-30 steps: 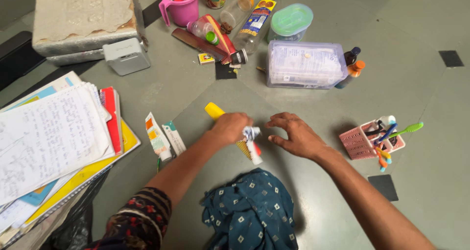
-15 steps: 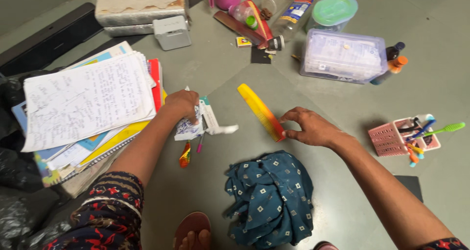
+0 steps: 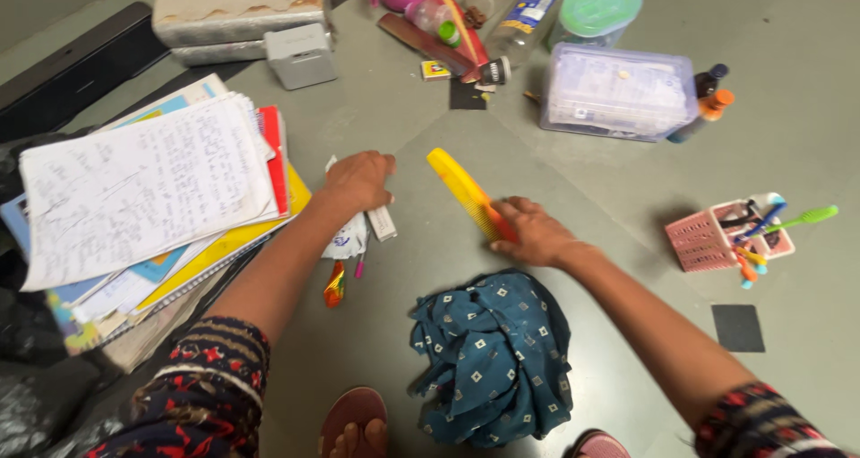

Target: The person wipes a pink plastic organizer with a cloth, then places toothbrushes, toothpaste, and other small items into it. They also handle combs, a small bottle, and a plastic water bottle, arranging them on the floor.

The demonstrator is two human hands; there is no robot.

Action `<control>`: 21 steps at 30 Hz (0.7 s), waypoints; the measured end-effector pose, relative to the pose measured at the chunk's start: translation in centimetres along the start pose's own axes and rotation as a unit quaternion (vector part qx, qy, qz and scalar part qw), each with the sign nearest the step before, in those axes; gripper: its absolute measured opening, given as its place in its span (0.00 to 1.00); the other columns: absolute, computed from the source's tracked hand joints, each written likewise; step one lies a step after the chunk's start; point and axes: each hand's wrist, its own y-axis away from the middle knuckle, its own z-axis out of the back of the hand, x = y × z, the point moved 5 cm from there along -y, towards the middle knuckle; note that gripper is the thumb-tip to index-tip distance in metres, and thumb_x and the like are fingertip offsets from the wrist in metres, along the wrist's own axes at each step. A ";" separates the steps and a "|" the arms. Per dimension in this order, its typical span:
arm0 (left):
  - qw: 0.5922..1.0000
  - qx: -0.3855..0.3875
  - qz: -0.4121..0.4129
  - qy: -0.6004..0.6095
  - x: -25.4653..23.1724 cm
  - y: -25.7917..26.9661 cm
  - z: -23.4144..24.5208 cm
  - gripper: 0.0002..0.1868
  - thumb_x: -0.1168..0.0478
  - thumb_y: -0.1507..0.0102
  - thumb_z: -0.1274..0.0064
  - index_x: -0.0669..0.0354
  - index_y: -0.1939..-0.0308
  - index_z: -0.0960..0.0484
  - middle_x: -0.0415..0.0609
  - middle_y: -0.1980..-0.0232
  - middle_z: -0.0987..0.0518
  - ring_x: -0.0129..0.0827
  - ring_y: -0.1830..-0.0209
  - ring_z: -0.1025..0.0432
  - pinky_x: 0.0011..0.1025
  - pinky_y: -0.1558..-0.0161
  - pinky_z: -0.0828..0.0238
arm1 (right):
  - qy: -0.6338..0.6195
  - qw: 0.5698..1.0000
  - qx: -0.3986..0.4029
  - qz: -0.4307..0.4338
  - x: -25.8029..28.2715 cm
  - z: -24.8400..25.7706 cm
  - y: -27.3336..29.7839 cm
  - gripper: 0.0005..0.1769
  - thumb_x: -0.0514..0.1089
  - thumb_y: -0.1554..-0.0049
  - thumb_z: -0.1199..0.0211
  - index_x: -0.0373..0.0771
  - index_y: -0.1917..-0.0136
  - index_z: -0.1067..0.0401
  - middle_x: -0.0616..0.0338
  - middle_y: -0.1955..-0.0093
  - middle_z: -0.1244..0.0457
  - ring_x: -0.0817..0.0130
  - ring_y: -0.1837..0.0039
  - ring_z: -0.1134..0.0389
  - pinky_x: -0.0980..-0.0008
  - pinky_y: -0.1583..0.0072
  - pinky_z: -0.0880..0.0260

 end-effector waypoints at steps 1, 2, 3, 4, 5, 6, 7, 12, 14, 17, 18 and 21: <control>1.000 0.005 -0.026 -0.010 -1.2 -0.1 -0.4 0.29 0.53 0.47 0.31 0.49 0.43 0.21 0.48 0.41 0.22 0.44 0.40 0.27 0.42 0.43 0.28 | 0.006 0.999 -0.001 -0.047 0.0 -0.7 -0.1 0.50 0.58 0.46 0.30 0.50 0.19 0.53 0.48 0.21 0.51 0.48 0.23 0.51 0.50 0.28 0.45; 0.999 0.010 -0.050 -0.020 -2.2 -0.1 -0.8 0.28 0.52 0.46 0.32 0.49 0.43 0.21 0.48 0.40 0.23 0.44 0.39 0.27 0.42 0.42 0.28 | 0.011 0.996 -0.001 -0.091 0.2 -1.4 -0.3 0.53 0.58 0.46 0.31 0.51 0.18 0.58 0.49 0.22 0.50 0.50 0.23 0.50 0.49 0.28 0.44; 0.998 0.012 -0.063 -0.023 -3.2 -0.2 -1.1 0.28 0.52 0.46 0.33 0.50 0.43 0.21 0.48 0.40 0.23 0.45 0.39 0.27 0.42 0.42 0.28 | 0.017 0.991 -0.001 -0.135 0.0 -2.0 -0.1 0.55 0.59 0.45 0.31 0.52 0.17 0.63 0.51 0.23 0.49 0.52 0.23 0.48 0.48 0.28 0.43; 0.997 0.015 -0.075 -0.028 -4.1 -0.3 -1.4 0.27 0.52 0.45 0.33 0.50 0.43 0.21 0.48 0.40 0.23 0.46 0.39 0.27 0.43 0.41 0.29 | 0.033 0.991 -0.028 -0.128 0.3 -2.3 -0.1 0.55 0.57 0.45 0.31 0.51 0.17 0.61 0.52 0.25 0.46 0.53 0.24 0.46 0.49 0.29 0.42; 0.996 0.017 -0.087 -0.032 -5.0 -0.4 -1.7 0.27 0.51 0.45 0.33 0.50 0.43 0.21 0.49 0.40 0.24 0.46 0.40 0.27 0.43 0.41 0.29 | 0.049 0.990 -0.054 -0.121 0.7 -2.6 -0.1 0.55 0.56 0.46 0.30 0.51 0.16 0.60 0.53 0.27 0.43 0.54 0.25 0.43 0.50 0.30 0.40; 0.995 0.018 -0.093 -0.028 -5.6 -0.6 -1.9 0.27 0.52 0.45 0.33 0.50 0.43 0.21 0.49 0.40 0.24 0.46 0.39 0.28 0.43 0.41 0.29 | 0.065 0.988 -0.080 -0.114 0.7 -2.8 -0.3 0.55 0.54 0.46 0.30 0.51 0.15 0.59 0.54 0.30 0.41 0.54 0.26 0.40 0.51 0.30 0.39; 0.995 0.019 -0.099 -0.023 -6.2 -0.8 -2.1 0.26 0.53 0.45 0.34 0.50 0.43 0.21 0.49 0.40 0.24 0.46 0.39 0.28 0.43 0.41 0.29 | 0.027 0.988 -0.073 -0.133 0.1 -3.2 -0.6 0.55 0.53 0.48 0.27 0.50 0.17 0.55 0.51 0.32 0.40 0.53 0.29 0.39 0.52 0.31 0.37; 0.996 0.008 -0.088 0.001 -6.5 -1.5 -3.0 0.28 0.58 0.44 0.36 0.52 0.39 0.23 0.51 0.38 0.24 0.48 0.40 0.27 0.45 0.42 0.29 | -0.221 0.969 -0.030 -0.106 -3.3 -4.4 -2.8 0.36 0.46 0.56 0.19 0.41 0.38 0.30 0.58 0.47 0.32 0.63 0.44 0.30 0.64 0.39 0.31; 0.997 -0.012 -0.079 -0.006 -5.9 -1.8 -3.1 0.29 0.61 0.43 0.38 0.55 0.37 0.25 0.53 0.38 0.24 0.50 0.39 0.27 0.44 0.42 0.27 | -0.371 0.919 0.022 -0.129 -4.6 -5.2 -2.2 0.21 0.43 0.52 0.24 0.37 0.46 0.25 0.58 0.54 0.31 0.66 0.50 0.31 0.65 0.44 0.30; 0.995 -0.044 -0.038 0.081 -4.8 -2.5 -3.0 0.34 0.54 0.39 0.38 0.59 0.32 0.32 0.57 0.38 0.24 0.51 0.37 0.29 0.44 0.40 0.30 | -0.493 0.858 0.042 -0.141 -5.3 -5.1 -1.1 0.11 0.41 0.50 0.26 0.38 0.53 0.22 0.62 0.58 0.30 0.72 0.53 0.31 0.71 0.47 0.30; 0.991 -0.034 -0.018 0.130 -4.6 -2.8 -3.2 0.38 0.52 0.39 0.38 0.57 0.30 0.37 0.56 0.37 0.24 0.50 0.37 0.29 0.43 0.39 0.31 | -0.517 0.843 0.040 -0.142 -5.3 -4.9 -0.6 0.10 0.40 0.50 0.26 0.39 0.54 0.22 0.64 0.58 0.30 0.74 0.53 0.31 0.74 0.47 0.30; 0.943 0.012 0.046 0.330 -4.3 -3.6 -3.7 0.47 0.49 0.40 0.38 0.54 0.24 0.47 0.54 0.36 0.23 0.47 0.37 0.27 0.42 0.38 0.31 | -0.553 0.823 0.034 -0.125 -4.7 -3.4 -0.1 0.10 0.40 0.50 0.26 0.38 0.54 0.22 0.63 0.59 0.31 0.74 0.55 0.32 0.73 0.51 0.31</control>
